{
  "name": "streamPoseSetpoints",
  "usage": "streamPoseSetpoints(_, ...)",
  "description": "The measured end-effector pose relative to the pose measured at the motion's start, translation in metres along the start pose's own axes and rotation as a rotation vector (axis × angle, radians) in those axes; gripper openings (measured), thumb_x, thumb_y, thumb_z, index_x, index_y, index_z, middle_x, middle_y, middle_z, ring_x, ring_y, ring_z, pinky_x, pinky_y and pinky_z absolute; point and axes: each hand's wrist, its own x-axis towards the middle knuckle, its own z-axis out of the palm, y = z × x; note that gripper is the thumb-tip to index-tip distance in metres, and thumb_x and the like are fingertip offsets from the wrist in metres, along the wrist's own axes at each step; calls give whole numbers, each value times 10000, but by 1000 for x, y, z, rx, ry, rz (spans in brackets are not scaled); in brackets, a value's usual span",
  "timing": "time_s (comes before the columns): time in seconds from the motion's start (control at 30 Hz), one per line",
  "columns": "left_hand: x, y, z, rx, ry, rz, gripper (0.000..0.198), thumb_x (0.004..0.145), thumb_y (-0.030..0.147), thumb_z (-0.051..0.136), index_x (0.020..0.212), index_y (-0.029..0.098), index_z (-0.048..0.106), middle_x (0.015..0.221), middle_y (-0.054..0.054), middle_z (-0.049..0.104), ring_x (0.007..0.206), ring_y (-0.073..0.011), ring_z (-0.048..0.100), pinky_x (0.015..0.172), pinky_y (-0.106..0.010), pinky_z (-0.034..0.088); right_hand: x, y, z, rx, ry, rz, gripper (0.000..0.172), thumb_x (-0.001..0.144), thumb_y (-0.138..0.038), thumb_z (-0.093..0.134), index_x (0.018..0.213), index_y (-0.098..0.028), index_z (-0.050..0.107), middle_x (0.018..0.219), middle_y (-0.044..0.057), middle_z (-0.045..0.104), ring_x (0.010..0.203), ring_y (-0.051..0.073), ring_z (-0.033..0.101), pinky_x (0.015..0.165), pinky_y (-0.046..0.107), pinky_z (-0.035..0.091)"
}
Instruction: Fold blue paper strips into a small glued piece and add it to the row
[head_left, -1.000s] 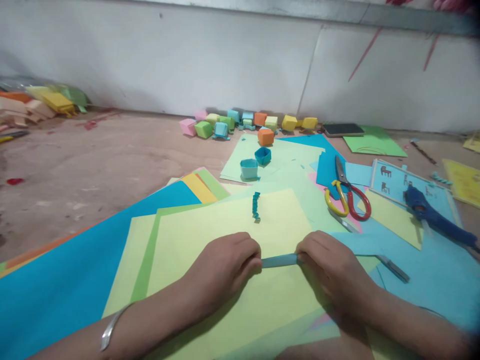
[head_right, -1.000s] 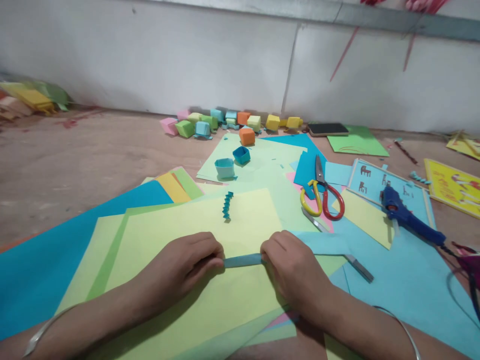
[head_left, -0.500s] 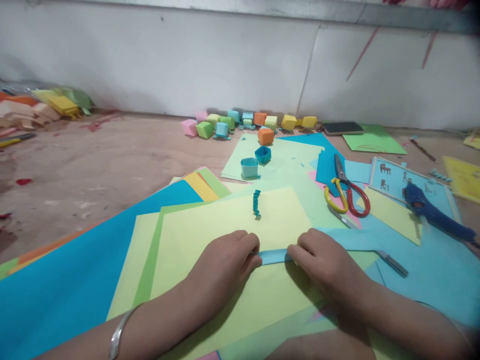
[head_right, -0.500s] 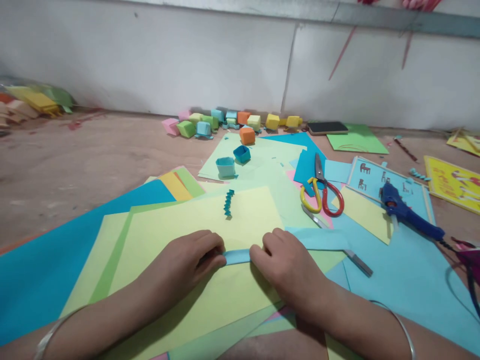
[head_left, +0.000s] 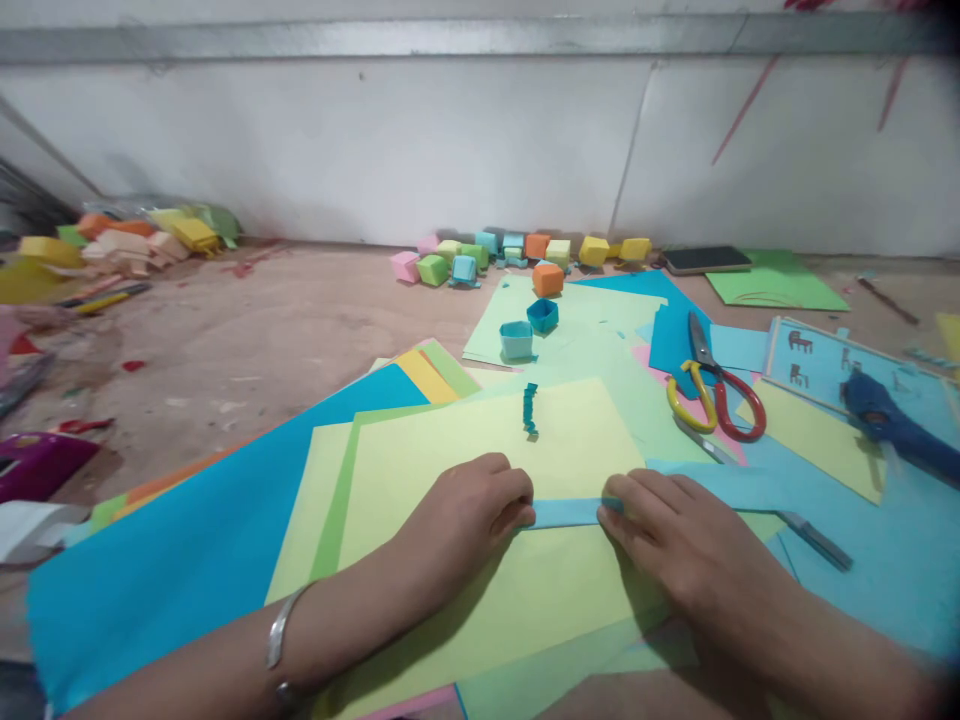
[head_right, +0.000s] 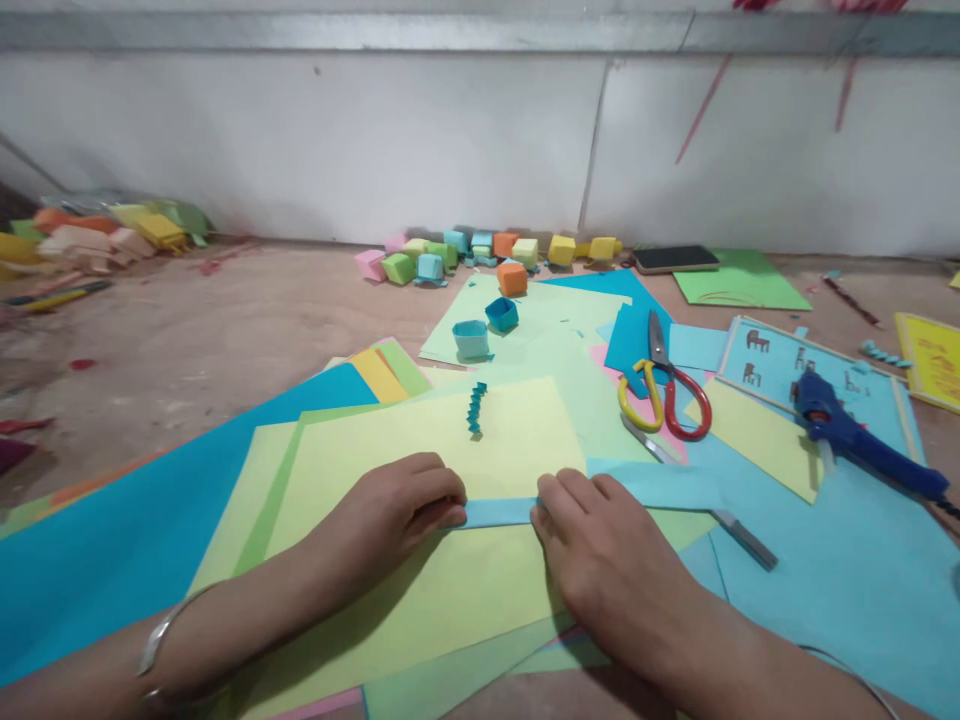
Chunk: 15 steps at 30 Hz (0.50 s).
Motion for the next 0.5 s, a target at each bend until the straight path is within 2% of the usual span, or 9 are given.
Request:
streamPoseSetpoints(0.1,-1,-2,2,55,32,38,137,873,135,539,797,169,649,783,-19,610,701,-148,543,607,-250,383,2,2,0,-14,32,-10,320,944,-28,364,878,-98,670,941,133,616,886,253,495,682,362,348)
streamPoseSetpoints(0.17,-1,-1,4,153,101,87,154,878,132,531,810,180,660,806,-27,607,738,-167,534,627,-269,392,1,0,3,-11,9,-8,293,928,-31,402,804,-116,653,841,102,588,813,240,481,662,359,335)
streamPoseSetpoints(0.23,-1,4,6,275,143,193,186,898,131,509,816,193,664,817,-31,608,759,-183,523,637,-287,401,-1,-2,6,-8,-6,-12,265,901,-39,464,712,-139,619,742,66,536,724,223,443,626,352,305)
streamPoseSetpoints(0.37,-9,27,18,513,63,422,216,894,68,459,888,151,658,767,-45,619,678,-190,529,553,-298,417,-5,-4,13,-21,4,-17,224,852,-7,504,707,-145,606,701,51,515,690,217,420,611,350,284)
streamPoseSetpoints(0.43,-18,43,31,636,88,400,218,866,67,483,963,108,673,808,-90,648,677,-215,564,543,-324,447,-6,-3,14,-28,19,-21,208,834,5,509,730,-141,613,697,52,522,697,217,424,617,348,289)
streamPoseSetpoints(0.5,-26,61,48,714,138,264,324,852,170,574,1135,35,652,923,-191,679,759,-285,620,589,-386,497,-7,-3,14,-26,33,-39,192,808,5,530,721,-147,612,693,51,527,695,212,421,614,342,290)
